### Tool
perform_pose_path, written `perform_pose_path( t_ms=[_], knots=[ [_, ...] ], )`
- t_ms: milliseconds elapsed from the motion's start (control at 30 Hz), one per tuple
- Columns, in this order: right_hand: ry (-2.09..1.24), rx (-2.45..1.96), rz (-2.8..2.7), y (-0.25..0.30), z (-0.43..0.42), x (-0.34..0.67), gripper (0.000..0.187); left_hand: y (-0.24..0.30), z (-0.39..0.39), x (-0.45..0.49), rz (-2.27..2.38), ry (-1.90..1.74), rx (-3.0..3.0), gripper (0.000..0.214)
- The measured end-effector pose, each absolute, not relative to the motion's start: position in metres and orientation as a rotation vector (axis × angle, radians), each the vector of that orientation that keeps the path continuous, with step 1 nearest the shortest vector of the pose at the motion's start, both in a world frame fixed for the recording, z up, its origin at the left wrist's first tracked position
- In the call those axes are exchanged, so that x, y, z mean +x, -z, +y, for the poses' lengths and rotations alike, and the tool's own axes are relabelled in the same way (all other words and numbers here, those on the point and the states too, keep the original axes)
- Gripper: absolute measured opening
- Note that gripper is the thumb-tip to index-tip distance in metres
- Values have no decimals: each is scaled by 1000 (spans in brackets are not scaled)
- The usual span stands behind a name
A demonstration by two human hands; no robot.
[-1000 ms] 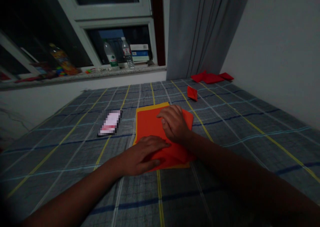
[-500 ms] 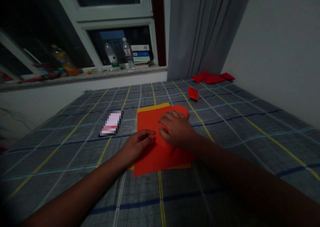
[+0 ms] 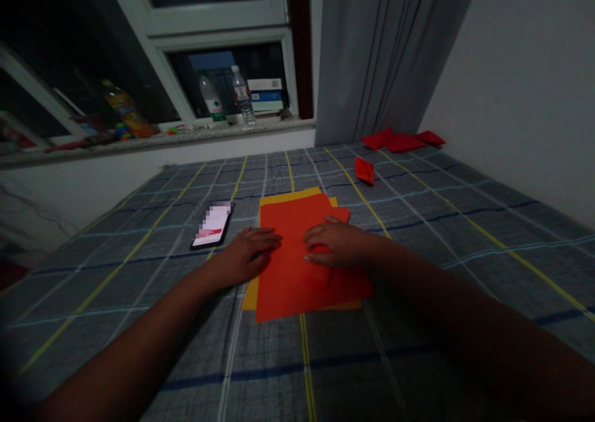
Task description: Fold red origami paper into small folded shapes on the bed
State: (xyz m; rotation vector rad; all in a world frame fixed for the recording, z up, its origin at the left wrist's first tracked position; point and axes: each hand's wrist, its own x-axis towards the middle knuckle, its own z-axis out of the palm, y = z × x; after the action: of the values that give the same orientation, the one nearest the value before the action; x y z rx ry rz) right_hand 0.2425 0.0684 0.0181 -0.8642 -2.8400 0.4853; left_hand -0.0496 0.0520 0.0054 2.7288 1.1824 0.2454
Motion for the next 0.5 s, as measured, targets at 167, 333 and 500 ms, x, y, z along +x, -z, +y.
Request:
perform_pose_path(
  t_ms=[167,333,500],
  knots=[
    [-472,-836,-2840,-23,72,247,33,-4,43,-38,1079,-220,2725,44],
    [-429,-852,-2884,-22,68,244,38,3,39,-28,947,-311,2700,45],
    [-363,-859,-2948,-22,65,243,51,6,47,-38,928,-449,2602,36]
  ],
)
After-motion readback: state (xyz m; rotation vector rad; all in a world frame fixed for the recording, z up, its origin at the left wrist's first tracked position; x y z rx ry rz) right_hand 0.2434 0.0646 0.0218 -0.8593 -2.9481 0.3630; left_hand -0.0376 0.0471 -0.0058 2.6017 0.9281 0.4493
